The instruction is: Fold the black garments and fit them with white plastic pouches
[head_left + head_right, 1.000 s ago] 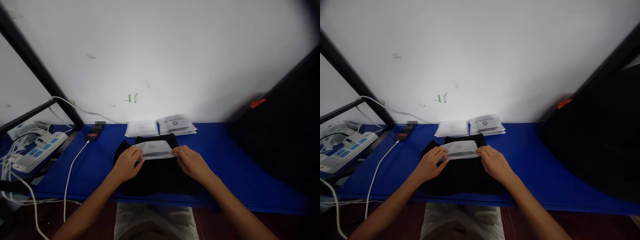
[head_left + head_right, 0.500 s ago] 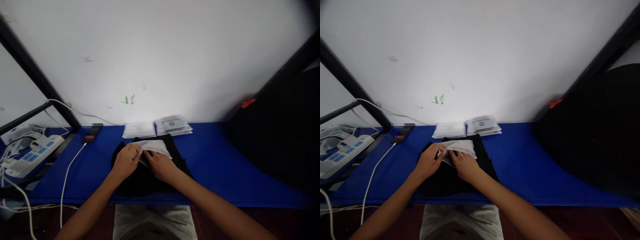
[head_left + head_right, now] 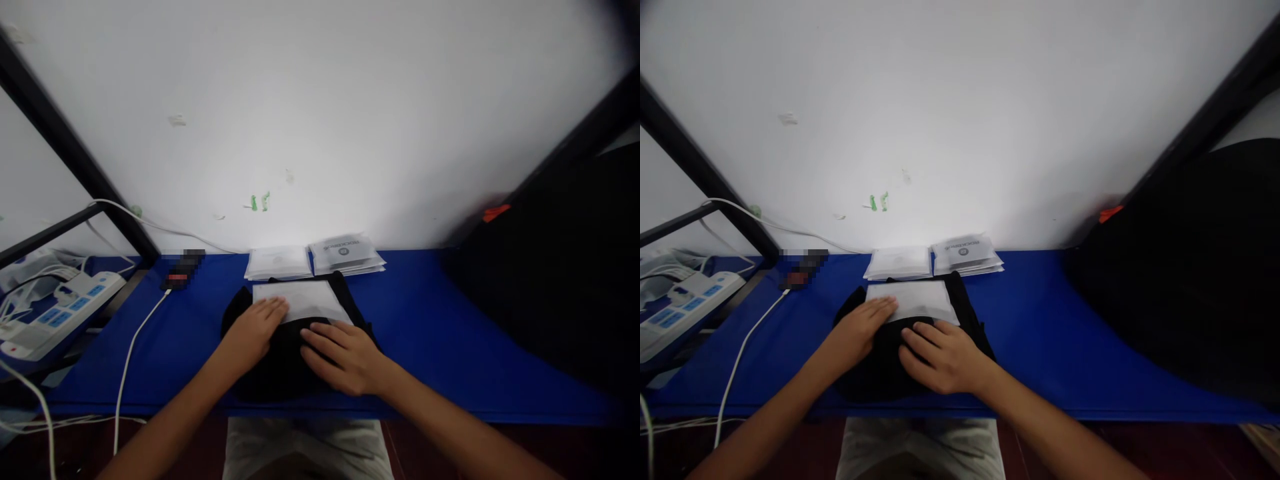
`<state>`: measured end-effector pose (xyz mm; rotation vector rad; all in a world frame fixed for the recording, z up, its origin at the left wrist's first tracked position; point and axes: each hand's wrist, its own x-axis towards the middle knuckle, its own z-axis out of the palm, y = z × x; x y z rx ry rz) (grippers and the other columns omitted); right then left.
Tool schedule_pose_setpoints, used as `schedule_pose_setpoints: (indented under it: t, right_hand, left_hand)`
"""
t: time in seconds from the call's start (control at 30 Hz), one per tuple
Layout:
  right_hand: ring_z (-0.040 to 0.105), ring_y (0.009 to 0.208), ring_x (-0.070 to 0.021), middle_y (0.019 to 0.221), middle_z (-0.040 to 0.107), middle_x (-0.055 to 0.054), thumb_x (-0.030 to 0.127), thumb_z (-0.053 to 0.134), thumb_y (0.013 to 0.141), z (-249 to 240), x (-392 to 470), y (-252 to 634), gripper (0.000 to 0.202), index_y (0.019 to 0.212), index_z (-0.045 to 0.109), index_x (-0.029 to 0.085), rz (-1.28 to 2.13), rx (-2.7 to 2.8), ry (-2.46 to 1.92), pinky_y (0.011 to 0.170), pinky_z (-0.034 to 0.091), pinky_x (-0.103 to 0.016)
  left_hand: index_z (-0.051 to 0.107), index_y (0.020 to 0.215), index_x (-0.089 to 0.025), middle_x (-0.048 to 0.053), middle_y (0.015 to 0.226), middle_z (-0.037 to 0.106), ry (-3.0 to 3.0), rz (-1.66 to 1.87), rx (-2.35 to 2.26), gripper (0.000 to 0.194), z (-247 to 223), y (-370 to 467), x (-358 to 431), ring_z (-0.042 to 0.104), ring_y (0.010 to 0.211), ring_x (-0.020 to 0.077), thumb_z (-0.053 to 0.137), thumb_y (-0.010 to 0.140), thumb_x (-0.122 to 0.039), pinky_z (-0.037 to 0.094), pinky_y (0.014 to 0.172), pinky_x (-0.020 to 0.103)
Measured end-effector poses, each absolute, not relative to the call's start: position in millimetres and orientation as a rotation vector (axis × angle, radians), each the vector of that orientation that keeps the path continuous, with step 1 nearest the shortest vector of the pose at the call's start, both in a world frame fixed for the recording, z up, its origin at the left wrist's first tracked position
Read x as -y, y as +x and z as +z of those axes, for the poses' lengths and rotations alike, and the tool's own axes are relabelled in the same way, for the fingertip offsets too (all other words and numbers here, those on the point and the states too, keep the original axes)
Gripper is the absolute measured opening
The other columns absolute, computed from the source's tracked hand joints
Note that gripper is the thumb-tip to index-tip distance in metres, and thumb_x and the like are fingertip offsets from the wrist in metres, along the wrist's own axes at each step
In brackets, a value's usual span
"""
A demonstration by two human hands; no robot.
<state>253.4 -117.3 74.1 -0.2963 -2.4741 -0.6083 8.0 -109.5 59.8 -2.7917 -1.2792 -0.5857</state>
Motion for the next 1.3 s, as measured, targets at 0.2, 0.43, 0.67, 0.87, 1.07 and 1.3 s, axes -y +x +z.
schedule_pose_setpoints:
  t: [0.2, 0.43, 0.67, 0.87, 1.07, 1.3]
  right_hand:
    - [0.064, 0.112, -0.0192, 0.116, 0.072, -0.001, 0.021, 0.051, 0.093, 70, 119, 260, 0.023, 0.106, 0.068, 0.031, -0.645, 2.510, -0.149, 0.079, 0.054, -0.032]
    - [0.058, 0.120, -0.0204, 0.124, 0.067, -0.009, 0.010, 0.037, 0.097, 51, 95, 261, 0.034, 0.124, 0.057, 0.013, -0.299, 2.629, -0.324, 0.105, 0.044, -0.043]
    - [0.054, 0.124, -0.0241, 0.122, 0.066, -0.011, 0.019, 0.046, 0.098, 39, 87, 257, 0.026, 0.118, 0.063, 0.018, -0.027, 2.539, -0.430, 0.108, 0.042, -0.048]
    - [0.059, 0.116, -0.0226, 0.130, 0.059, -0.016, 0.011, 0.039, 0.096, 29, 87, 271, 0.039, 0.132, 0.052, 0.016, 0.097, 2.538, -0.749, 0.091, 0.056, -0.038]
    - [0.061, 0.102, -0.0238, 0.108, 0.068, -0.014, 0.001, 0.038, 0.088, 40, 79, 285, 0.032, 0.105, 0.063, 0.013, -0.145, 2.562, -0.520, 0.088, 0.054, -0.042]
    - [0.059, 0.102, -0.0243, 0.108, 0.066, -0.012, -0.006, 0.037, 0.071, 47, 71, 298, 0.044, 0.102, 0.059, 0.017, -0.142, 2.532, -0.533, 0.089, 0.052, -0.043]
  left_hand:
    - [0.056, 0.132, -0.019, 0.008, 0.137, 0.058, -2.577, -0.708, 1.421, 0.060, 75, -16, 31, 0.052, 0.129, 0.0232, 0.039, 0.078, 0.002, 0.041, 0.109, 0.046]
    - [0.058, 0.129, -0.015, 0.016, 0.143, 0.051, -2.667, -0.510, 1.628, 0.049, 73, -3, -15, 0.042, 0.137, 0.0331, 0.067, 0.083, -0.032, 0.033, 0.113, 0.050]
    - [0.031, 0.149, -0.024, 0.013, 0.150, 0.042, -3.515, -0.842, 1.265, 0.102, 74, 44, 73, 0.042, 0.136, 0.0310, 0.082, 0.066, -0.053, 0.034, 0.113, 0.047]
    - [0.046, 0.137, -0.025, 0.008, 0.127, 0.057, -3.317, -0.914, 1.559, 0.062, 81, 21, 84, 0.055, 0.118, 0.0241, 0.069, 0.080, -0.027, 0.042, 0.107, 0.044]
    - [0.052, 0.129, -0.023, 0.011, 0.139, 0.047, -2.935, -0.769, 1.644, 0.048, 76, 5, 95, 0.042, 0.132, 0.0300, 0.063, 0.083, -0.026, 0.035, 0.112, 0.050]
    - [0.059, 0.109, -0.020, 0.012, 0.129, 0.059, -2.736, -0.625, 1.832, 0.027, 61, -8, 98, 0.055, 0.121, 0.0292, 0.060, 0.082, -0.022, 0.046, 0.100, 0.046]
